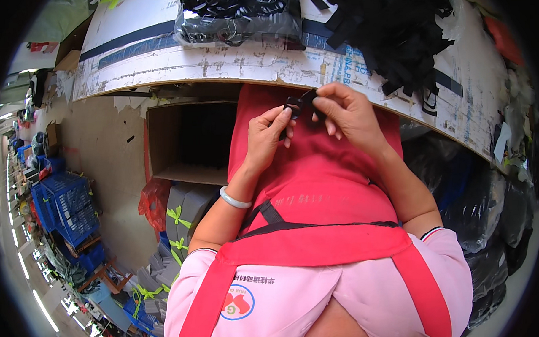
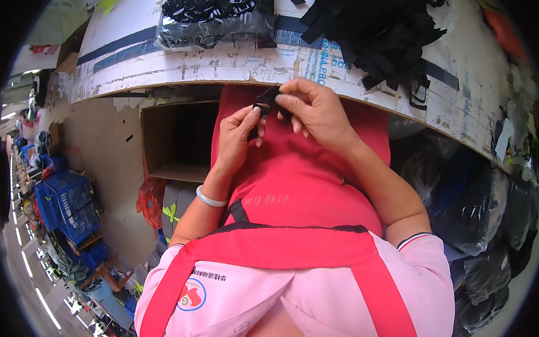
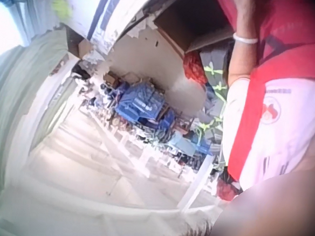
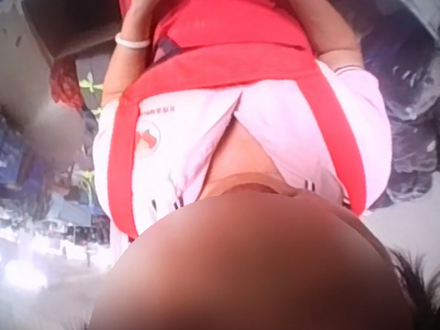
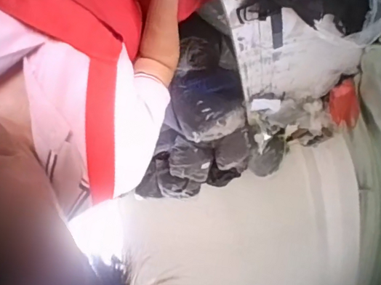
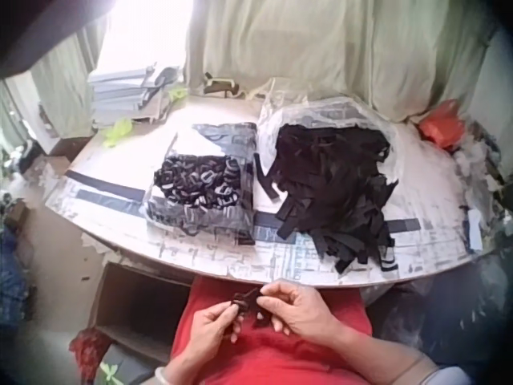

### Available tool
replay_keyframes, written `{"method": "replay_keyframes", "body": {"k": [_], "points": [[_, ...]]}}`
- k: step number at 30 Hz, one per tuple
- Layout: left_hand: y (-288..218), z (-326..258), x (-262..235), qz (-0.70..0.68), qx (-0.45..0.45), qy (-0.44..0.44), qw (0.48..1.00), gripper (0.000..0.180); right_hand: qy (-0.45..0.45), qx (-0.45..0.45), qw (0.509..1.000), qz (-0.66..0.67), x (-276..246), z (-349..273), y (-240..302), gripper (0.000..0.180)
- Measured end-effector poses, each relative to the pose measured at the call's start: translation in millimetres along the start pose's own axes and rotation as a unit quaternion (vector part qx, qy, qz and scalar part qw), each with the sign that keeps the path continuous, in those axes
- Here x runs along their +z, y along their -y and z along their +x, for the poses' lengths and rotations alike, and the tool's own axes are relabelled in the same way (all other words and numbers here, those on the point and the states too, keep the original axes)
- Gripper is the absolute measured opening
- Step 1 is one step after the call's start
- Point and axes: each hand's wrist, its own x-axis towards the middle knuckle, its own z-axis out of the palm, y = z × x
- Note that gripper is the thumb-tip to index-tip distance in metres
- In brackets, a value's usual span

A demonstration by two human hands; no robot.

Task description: The recorder is assembling plastic buckles by threading nylon straps through the buckle components.

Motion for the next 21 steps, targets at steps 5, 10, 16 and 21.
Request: {"method": "replay_keyframes", "body": {"k": [5, 10, 16, 21], "points": [[1.8, -5.1, 7.3, 0.037, 0.043, 0.004, 0.998, 0.021, 0.045, 0.115, 0.992, 0.033, 3.4, 3.4, -24.5, 0.017], [5.2, -3.9, 8.6, 0.106, 0.095, -0.026, 0.989, 0.019, 0.035, 0.14, 0.975, 0.171, 5.0, 5.1, -33.8, 0.017], [5.9, 7.1, 10.4, 0.321, 0.352, -0.063, 0.877, 0.021, 0.051, 0.119, 0.931, 0.342, 5.6, 7.4, -38.1, 0.016], [2.5, 7.0, 4.1, 0.393, 0.343, -0.047, 0.852, 0.028, 0.0, 0.077, 0.963, 0.257, 14.3, 11.5, -39.8, 0.019]]}}
